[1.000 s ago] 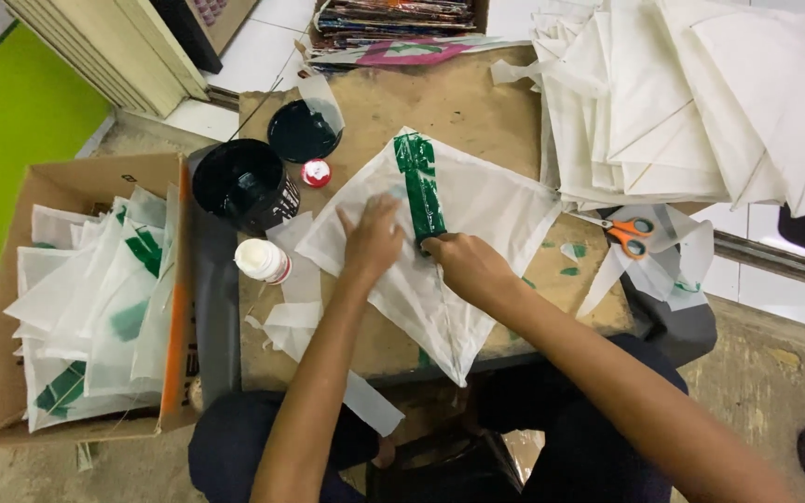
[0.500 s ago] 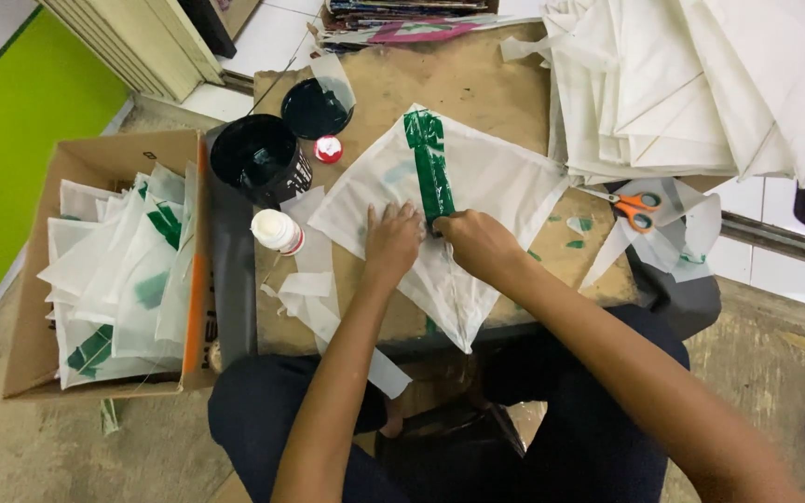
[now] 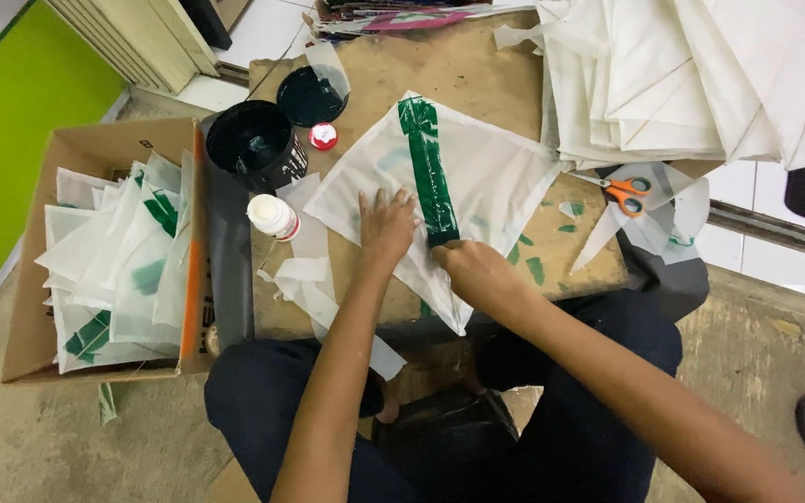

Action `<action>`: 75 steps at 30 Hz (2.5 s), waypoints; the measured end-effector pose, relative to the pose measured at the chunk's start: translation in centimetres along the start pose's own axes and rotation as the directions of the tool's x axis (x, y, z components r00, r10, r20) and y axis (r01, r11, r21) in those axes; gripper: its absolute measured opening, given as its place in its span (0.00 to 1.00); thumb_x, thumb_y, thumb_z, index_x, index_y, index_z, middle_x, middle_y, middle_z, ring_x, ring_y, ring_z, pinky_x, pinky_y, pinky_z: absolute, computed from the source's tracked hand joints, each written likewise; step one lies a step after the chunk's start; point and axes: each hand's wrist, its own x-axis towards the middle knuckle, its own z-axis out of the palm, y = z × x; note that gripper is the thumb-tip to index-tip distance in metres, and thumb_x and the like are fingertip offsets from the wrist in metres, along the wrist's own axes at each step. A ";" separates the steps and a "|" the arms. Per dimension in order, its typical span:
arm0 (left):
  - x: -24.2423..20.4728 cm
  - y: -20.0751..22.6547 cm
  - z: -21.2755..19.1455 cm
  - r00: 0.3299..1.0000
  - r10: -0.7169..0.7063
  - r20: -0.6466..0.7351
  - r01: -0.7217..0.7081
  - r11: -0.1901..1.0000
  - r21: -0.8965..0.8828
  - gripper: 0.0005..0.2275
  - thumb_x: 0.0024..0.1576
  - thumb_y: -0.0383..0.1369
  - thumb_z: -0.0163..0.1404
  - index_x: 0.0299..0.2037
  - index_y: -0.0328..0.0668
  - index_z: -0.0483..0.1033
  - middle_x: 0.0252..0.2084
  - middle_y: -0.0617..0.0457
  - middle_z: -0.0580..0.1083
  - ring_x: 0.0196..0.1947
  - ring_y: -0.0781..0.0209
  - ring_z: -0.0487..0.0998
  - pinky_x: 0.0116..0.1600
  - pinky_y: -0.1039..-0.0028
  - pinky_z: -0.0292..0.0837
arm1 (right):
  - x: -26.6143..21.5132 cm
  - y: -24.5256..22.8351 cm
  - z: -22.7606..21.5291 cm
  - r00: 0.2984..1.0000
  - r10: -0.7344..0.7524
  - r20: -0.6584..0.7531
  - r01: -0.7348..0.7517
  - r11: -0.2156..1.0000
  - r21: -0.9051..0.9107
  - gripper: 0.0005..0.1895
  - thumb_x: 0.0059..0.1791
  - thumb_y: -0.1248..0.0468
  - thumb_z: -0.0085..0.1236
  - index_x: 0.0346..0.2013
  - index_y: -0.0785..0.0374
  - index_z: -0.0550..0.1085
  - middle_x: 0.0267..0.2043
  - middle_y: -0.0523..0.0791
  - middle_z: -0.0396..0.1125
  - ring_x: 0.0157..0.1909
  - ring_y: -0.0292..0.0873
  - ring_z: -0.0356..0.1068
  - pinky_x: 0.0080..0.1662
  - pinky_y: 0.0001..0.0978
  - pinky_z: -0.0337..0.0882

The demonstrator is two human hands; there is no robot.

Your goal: Painting a green decorative stripe on a white kite using a brush.

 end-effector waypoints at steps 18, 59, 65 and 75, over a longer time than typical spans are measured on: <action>-0.3 0.1 0.6 0.998 -0.006 -0.059 0.005 1.000 -0.025 0.18 0.64 0.38 0.50 0.64 0.50 0.74 0.69 0.51 0.68 0.72 0.38 0.59 0.73 0.33 0.32 | -3.9 -3.4 0.2 1.000 0.004 -0.013 -0.005 0.999 -0.032 0.15 0.47 0.77 0.52 0.46 0.64 0.78 0.37 0.49 0.76 0.37 0.49 0.79 0.38 0.29 0.78; -4.7 0.7 2.7 0.988 0.149 0.045 -0.146 0.988 -0.053 0.18 0.63 0.38 0.49 0.63 0.49 0.74 0.69 0.53 0.68 0.70 0.41 0.62 0.70 0.41 0.55 | -12.0 -9.7 -0.5 0.999 0.036 -0.022 -0.037 0.999 -0.018 0.13 0.45 0.67 0.59 0.44 0.61 0.77 0.33 0.47 0.74 0.34 0.50 0.79 0.36 0.34 0.78; -4.7 0.6 2.8 0.988 0.145 0.057 -0.141 0.987 -0.073 0.18 0.64 0.38 0.47 0.64 0.47 0.73 0.71 0.52 0.66 0.72 0.39 0.60 0.72 0.39 0.52 | -14.1 -9.5 0.0 0.999 0.035 -0.025 -0.033 0.997 0.069 0.16 0.44 0.67 0.60 0.46 0.62 0.77 0.32 0.48 0.74 0.31 0.50 0.78 0.36 0.33 0.78; -4.8 0.4 1.6 0.997 0.076 -0.024 -0.080 0.953 -0.291 0.16 0.65 0.34 0.43 0.61 0.46 0.76 0.67 0.49 0.70 0.71 0.43 0.63 0.73 0.38 0.44 | -10.5 -4.7 -5.5 0.948 0.159 -0.276 -0.122 0.982 0.145 0.14 0.48 0.69 0.57 0.48 0.56 0.79 0.34 0.50 0.76 0.36 0.55 0.78 0.35 0.43 0.77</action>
